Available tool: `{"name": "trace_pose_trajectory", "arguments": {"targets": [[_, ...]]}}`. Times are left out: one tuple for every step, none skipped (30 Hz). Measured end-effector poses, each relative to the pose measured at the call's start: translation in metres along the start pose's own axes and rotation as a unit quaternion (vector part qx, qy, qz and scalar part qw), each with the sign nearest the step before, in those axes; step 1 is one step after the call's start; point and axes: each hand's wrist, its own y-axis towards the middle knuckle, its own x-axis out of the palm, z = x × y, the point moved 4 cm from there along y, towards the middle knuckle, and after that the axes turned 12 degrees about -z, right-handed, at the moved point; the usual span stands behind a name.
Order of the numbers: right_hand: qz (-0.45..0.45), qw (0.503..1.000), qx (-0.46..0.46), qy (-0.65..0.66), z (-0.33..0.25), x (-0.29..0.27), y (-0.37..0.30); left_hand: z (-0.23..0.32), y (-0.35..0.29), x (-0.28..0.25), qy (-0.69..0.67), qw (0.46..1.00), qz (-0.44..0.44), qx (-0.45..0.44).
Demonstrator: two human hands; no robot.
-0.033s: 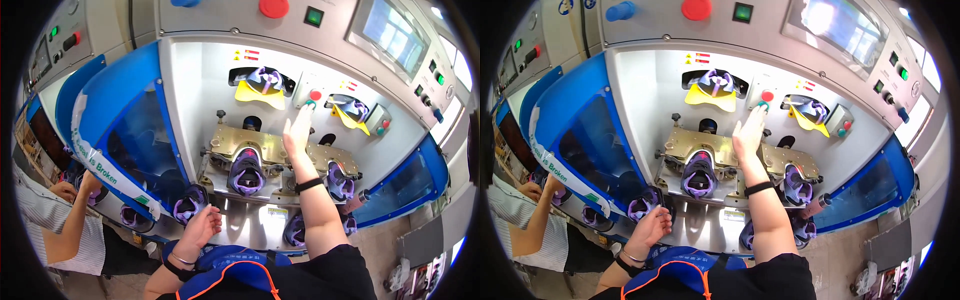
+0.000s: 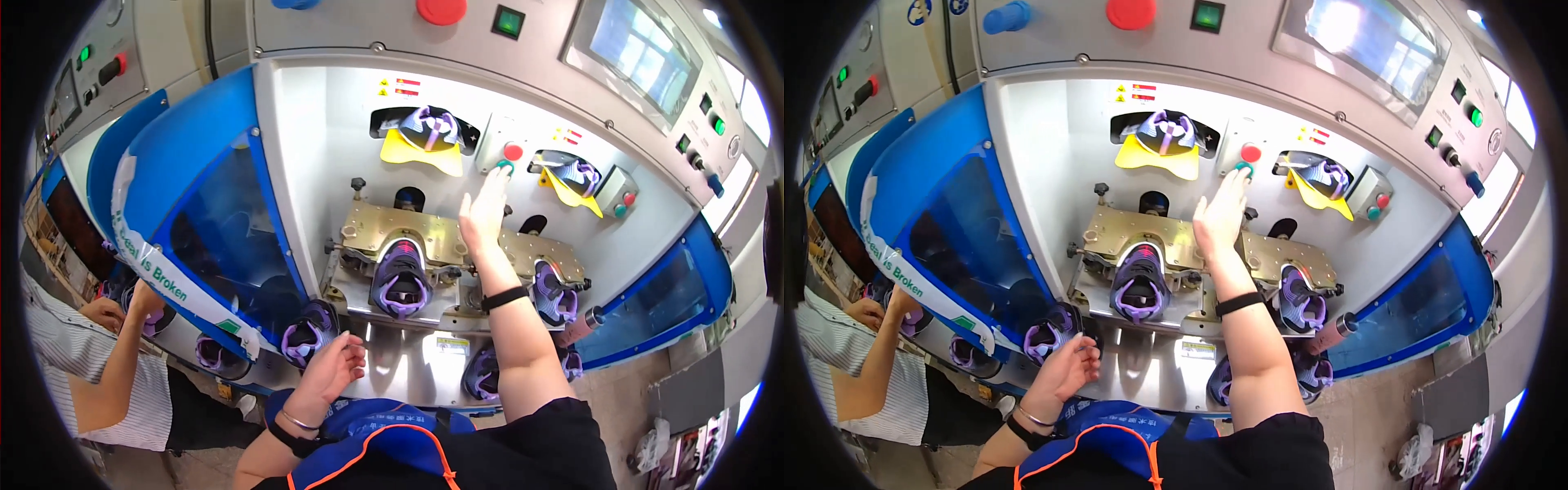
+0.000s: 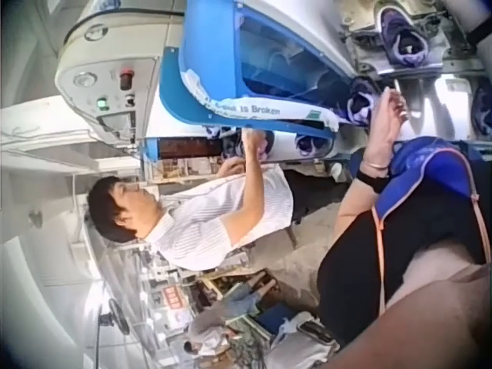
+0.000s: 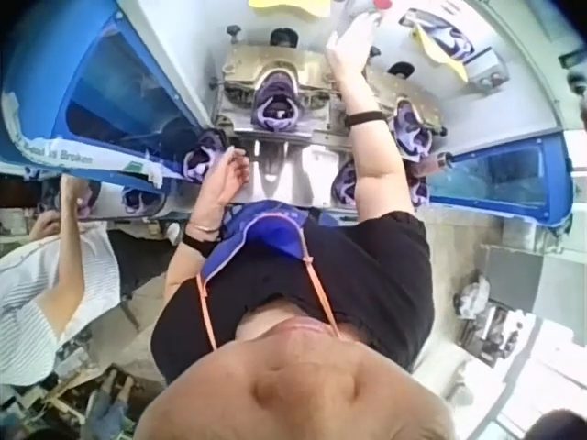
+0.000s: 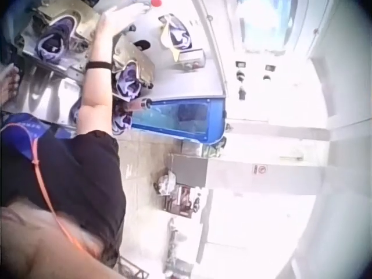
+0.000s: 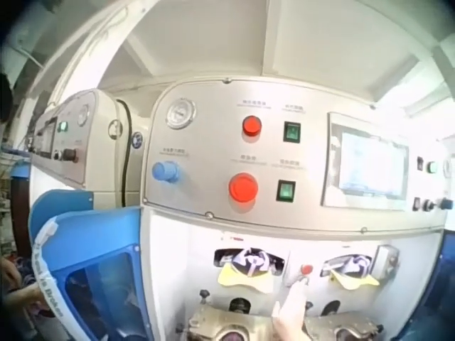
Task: Load shoe uppers into a toe-lasting or molding machine, operate the machine, and move finished components to a collection table.
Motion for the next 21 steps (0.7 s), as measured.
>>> {"name": "trace_pose_trajectory", "arguments": {"targets": [[-0.056,0.998,0.021,-0.001,-0.004,0.000,0.001,-0.005,0.007,0.001,-0.016,0.999,-0.031,-0.010],[-0.114,0.992,0.047,-0.008,-0.006,-0.003,-0.003,-0.008,0.013,0.010,0.000,0.999,-0.043,-0.020],[-0.123,0.991,0.043,-0.014,-0.004,-0.014,-0.005,-0.012,0.018,0.016,0.010,0.998,-0.059,-0.029],[-0.132,0.990,0.043,-0.018,0.009,-0.021,-0.008,-0.017,0.024,0.019,0.022,0.996,-0.074,-0.040],[-0.078,0.989,-0.051,0.113,0.023,-0.030,-0.013,-0.021,0.027,0.022,0.026,0.996,-0.073,-0.045],[-0.038,0.979,-0.086,0.179,0.046,-0.037,-0.021,-0.023,0.034,0.026,0.035,0.994,-0.082,-0.055],[-0.109,0.958,-0.007,0.264,0.053,-0.042,-0.037,-0.024,0.038,0.026,0.027,0.995,-0.077,-0.062],[-0.176,0.919,0.072,0.344,0.050,-0.053,-0.057,-0.027,0.042,0.020,0.014,0.996,-0.063,-0.067],[-0.175,0.915,0.081,0.354,0.045,-0.065,-0.085,-0.028,0.047,0.016,0.011,0.996,-0.054,-0.071],[-0.174,0.911,0.090,0.364,0.039,-0.074,-0.117,-0.030,0.051,0.012,0.008,0.996,-0.045,-0.076],[-0.169,0.901,0.109,0.384,0.040,-0.079,-0.153,-0.034,0.056,0.008,0.002,0.997,-0.025,-0.079],[-0.210,0.905,0.127,0.346,0.038,-0.086,-0.191,-0.039,0.061,-0.003,-0.020,0.995,-0.024,-0.092],[-0.230,0.886,0.169,0.366,0.038,-0.090,-0.232,-0.044,0.064,-0.011,-0.027,0.994,-0.012,-0.105],[-0.242,0.876,0.216,0.357,0.047,-0.089,-0.273,-0.049,0.068,-0.018,-0.033,0.993,-0.001,-0.114],[-0.217,0.853,0.282,0.381,0.054,-0.091,-0.312,-0.055,0.071,-0.026,-0.038,0.991,0.015,-0.125],[-0.182,0.828,0.350,0.398,0.064,-0.093,-0.347,-0.063,0.075,-0.035,-0.050,0.989,0.011,-0.139],[-0.140,0.813,0.415,0.383,0.080,-0.097,-0.383,-0.069,0.078,-0.041,-0.048,0.987,0.024,-0.152],[-0.133,0.812,0.425,0.377,0.093,-0.101,-0.412,-0.075,0.080,-0.044,-0.045,0.985,0.038,-0.164],[-0.076,0.758,0.520,0.386,0.108,-0.106,-0.445,-0.080,0.081,-0.045,-0.040,0.984,0.044,-0.168],[-0.017,0.693,0.605,0.390,0.117,-0.113,-0.469,-0.086,0.082,-0.044,-0.036,0.982,0.042,-0.178],[-0.011,0.690,0.611,0.388,0.126,-0.118,-0.482,-0.089,0.082,-0.043,-0.008,0.983,0.049,-0.175]]}}
